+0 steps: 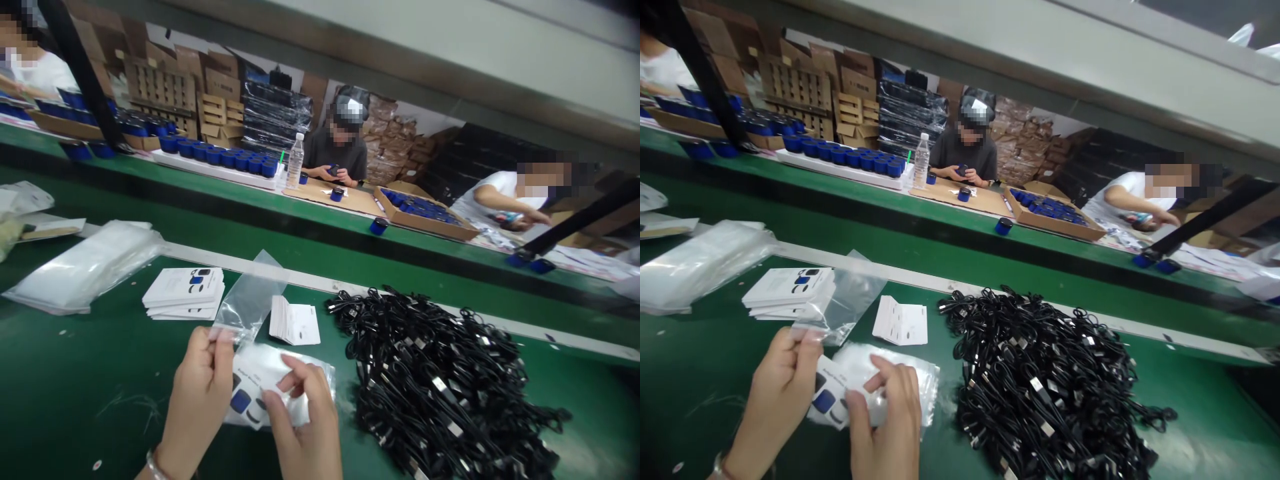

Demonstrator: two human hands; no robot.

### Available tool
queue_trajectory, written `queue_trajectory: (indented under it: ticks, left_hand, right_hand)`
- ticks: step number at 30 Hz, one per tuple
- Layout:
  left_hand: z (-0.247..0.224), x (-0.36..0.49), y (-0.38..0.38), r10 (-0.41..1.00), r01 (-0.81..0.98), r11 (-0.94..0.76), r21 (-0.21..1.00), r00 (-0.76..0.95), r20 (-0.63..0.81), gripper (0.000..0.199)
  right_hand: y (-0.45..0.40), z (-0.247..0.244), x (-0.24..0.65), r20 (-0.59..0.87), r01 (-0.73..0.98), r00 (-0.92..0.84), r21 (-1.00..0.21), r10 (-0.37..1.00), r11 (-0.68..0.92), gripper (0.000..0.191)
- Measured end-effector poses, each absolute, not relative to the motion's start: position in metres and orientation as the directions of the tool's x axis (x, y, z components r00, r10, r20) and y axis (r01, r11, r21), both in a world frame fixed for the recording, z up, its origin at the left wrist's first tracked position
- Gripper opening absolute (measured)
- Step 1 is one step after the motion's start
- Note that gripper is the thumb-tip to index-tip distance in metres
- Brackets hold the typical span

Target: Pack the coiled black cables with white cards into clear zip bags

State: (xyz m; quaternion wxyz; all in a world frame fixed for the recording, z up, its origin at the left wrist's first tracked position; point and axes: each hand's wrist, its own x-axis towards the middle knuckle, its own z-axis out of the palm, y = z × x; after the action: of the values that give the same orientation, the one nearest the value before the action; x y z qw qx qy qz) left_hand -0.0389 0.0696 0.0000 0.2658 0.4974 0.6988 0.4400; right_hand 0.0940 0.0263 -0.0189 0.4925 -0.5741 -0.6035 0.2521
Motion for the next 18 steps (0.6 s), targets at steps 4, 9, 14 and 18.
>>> queue_trajectory:
  ticks: [4, 9, 14, 18]
  left_hand:
    - [0.003, -0.035, 0.070, 0.931, 0.509, 0.060, 0.859, -0.340, 0.136, 0.024]
    - [0.003, -0.038, 0.069, 0.942, 0.596, -0.050, 0.802, -0.239, 0.237, 0.025]
    - [0.009, -0.035, 0.060, 0.903, 0.741, -0.220, 0.635, -0.091, 0.419, 0.023]
    - [0.006, -0.026, 0.052, 0.859, 0.796, -0.333, 0.505, 0.035, 0.512, 0.021]
  right_hand:
    - [0.016, -0.038, 0.079, -0.041, 0.103, 0.140, -0.993, 0.989, -0.055, 0.038]
    - [0.016, -0.024, 0.096, 0.326, 0.484, 0.049, -0.834, 0.944, 0.263, 0.019]
    - [0.018, -0.003, 0.111, 0.712, 0.743, -0.101, -0.410, 0.694, 0.529, 0.019]
    - [0.020, -0.001, 0.112, 0.597, 0.883, -0.207, -0.228, 0.775, 0.411, 0.019]
